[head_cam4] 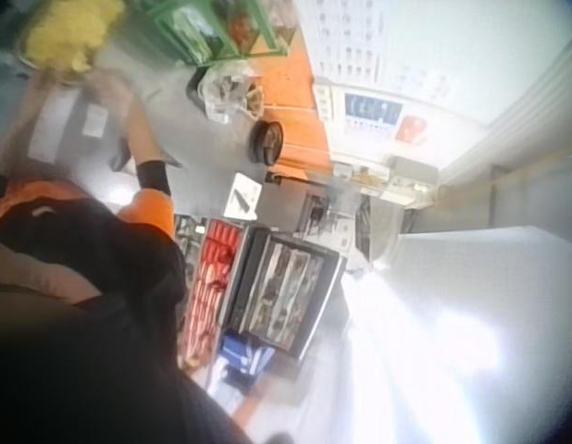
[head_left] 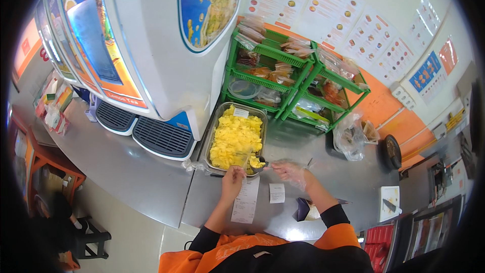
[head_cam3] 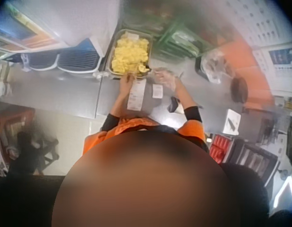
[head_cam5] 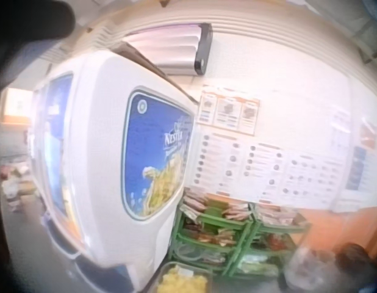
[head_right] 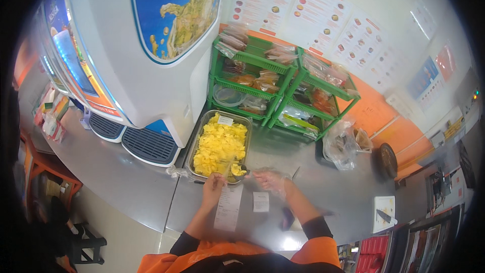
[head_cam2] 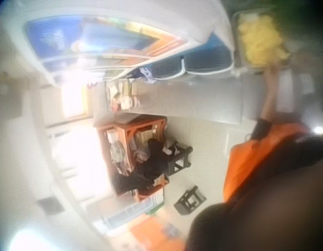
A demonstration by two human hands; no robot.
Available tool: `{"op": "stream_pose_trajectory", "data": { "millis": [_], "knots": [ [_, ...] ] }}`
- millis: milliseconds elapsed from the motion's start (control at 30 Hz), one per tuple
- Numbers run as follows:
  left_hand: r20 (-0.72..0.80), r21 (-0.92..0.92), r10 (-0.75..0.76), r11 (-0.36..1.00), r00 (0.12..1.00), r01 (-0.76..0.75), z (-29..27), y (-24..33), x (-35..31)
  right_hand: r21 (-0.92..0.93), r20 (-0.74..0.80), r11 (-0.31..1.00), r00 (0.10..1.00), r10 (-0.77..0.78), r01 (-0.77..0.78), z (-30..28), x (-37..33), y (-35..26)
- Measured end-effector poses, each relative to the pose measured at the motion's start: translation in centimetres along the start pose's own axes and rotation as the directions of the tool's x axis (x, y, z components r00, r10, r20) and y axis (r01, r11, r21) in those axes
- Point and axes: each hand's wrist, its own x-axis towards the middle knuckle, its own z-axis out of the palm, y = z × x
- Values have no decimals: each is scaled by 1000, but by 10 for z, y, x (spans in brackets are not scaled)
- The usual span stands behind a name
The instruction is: The person sits on the floor and assembles small food items into paper containers, then moves to a counter to scoop a yellow substance into a plastic bag. The person handles paper containers, a scoop, and a plastic bag throughout the task.
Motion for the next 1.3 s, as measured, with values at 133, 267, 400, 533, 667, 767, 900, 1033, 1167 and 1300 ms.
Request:
{"op": "stream_pose_trajectory", "data": {
  "millis": [133, 267, 400, 533, 667, 767, 900, 1033, 1167, 1300],
  "knots": [
    [18, 49, -16, 999, 1000, 15, 3, 11, -3, -70, -76, 997, 997, -24, 18, 9, -32, -13],
    [191, 479, 42, 868, 981, -130, 6, 15, -13, -3, -144, 985, 975, -169, 170, 17, -83, -2],
    [357, 663, -118, 731, 927, -162, 27, 41, -49, 88, -217, 947, 934, -284, 308, 44, -160, 31],
    [554, 581, -297, 807, 778, -106, 85, 33, -90, 210, -231, 909, 921, -313, 361, 42, -224, 109],
    [586, 604, -334, 787, 738, -123, 155, 1, -128, 291, -459, 908, 877, -146, 303, 50, -272, 178],
    [503, 768, -415, 617, 758, -172, 199, -1, -137, 303, -513, 888, 844, -155, 347, 45, -289, 213],
    [501, 785, -466, 599, 729, -157, 204, -19, -143, 71, -771, 934, 613, -171, 350, 36, -266, 250],
    [586, 698, -484, 710, 650, -100, 189, -19, -140, -405, -838, 906, 345, -423, 126, 34, -221, 260],
    [703, 540, -359, 831, 614, -133, 176, -36, -135, -792, -608, 593, 96, -788, -143, 35, -173, 265],
    [736, 541, -347, 818, 581, -196, 172, -41, -132, -744, -643, 533, 214, -736, -403, 49, -169, 262]
  ]
}}
